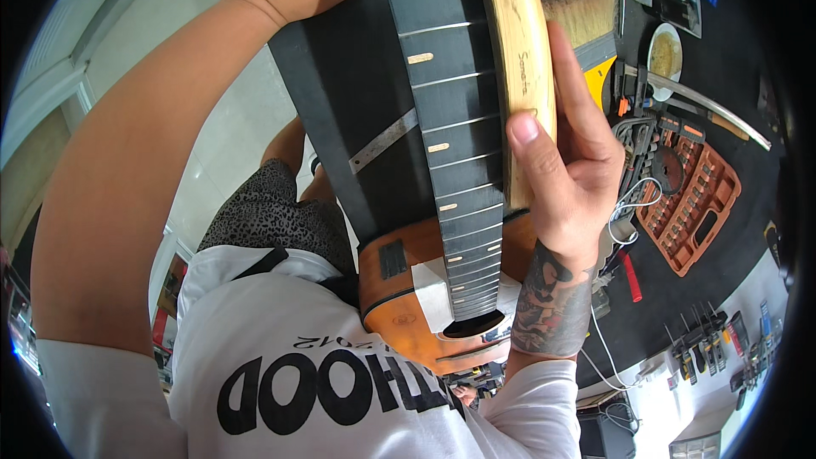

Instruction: The person sands the fretboard of an acoustic guitar using a wooden sanding block. They hold the guitar neck with one hand and move the block back and forth along the fretboard surface, working from the lower frets toward the headstock. The guitar body is protected by masking tape during the process.

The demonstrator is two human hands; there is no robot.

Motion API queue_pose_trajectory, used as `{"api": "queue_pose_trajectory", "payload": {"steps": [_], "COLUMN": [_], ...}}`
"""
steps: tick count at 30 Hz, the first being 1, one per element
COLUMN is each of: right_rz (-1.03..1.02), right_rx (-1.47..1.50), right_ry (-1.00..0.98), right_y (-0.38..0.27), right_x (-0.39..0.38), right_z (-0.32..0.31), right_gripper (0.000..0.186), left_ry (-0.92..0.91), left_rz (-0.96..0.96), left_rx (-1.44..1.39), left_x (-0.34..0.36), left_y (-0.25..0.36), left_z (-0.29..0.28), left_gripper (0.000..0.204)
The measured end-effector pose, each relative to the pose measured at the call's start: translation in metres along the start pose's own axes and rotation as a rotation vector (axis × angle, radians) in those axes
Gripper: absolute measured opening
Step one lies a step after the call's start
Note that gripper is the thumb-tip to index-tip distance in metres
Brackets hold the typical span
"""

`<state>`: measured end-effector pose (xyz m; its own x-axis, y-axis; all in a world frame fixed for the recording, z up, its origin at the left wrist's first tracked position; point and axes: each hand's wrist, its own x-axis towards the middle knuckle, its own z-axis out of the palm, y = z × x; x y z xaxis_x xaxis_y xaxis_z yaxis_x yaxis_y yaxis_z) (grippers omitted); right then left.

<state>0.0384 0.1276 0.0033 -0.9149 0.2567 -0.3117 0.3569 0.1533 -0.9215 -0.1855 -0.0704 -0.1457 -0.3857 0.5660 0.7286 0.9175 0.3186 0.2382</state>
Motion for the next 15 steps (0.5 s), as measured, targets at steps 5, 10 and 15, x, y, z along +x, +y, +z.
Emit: {"api": "queue_pose_trajectory", "payload": {"steps": [5, 10, 15], "right_rz": [-0.041, -0.062, -0.116], "right_rx": [-0.141, -0.211, -0.133], "right_ry": [-0.01, -0.043, -0.024], "right_y": [0.022, 0.032, 0.004], "right_x": [-0.06, -0.111, -0.005], "right_z": [-0.022, -0.039, -0.006], "right_gripper": [0.068, 0.068, 0.065], "left_ry": [0.012, 0.011, 0.025], "left_rz": [0.03, 0.023, 0.016], "left_rx": [0.032, -0.012, 0.012], "left_x": [-0.009, 0.003, 0.005], "left_y": [-0.016, 0.003, 0.003], "left_z": [0.004, -0.002, 0.002], "left_gripper": [0.101, 0.1, 0.101]}}
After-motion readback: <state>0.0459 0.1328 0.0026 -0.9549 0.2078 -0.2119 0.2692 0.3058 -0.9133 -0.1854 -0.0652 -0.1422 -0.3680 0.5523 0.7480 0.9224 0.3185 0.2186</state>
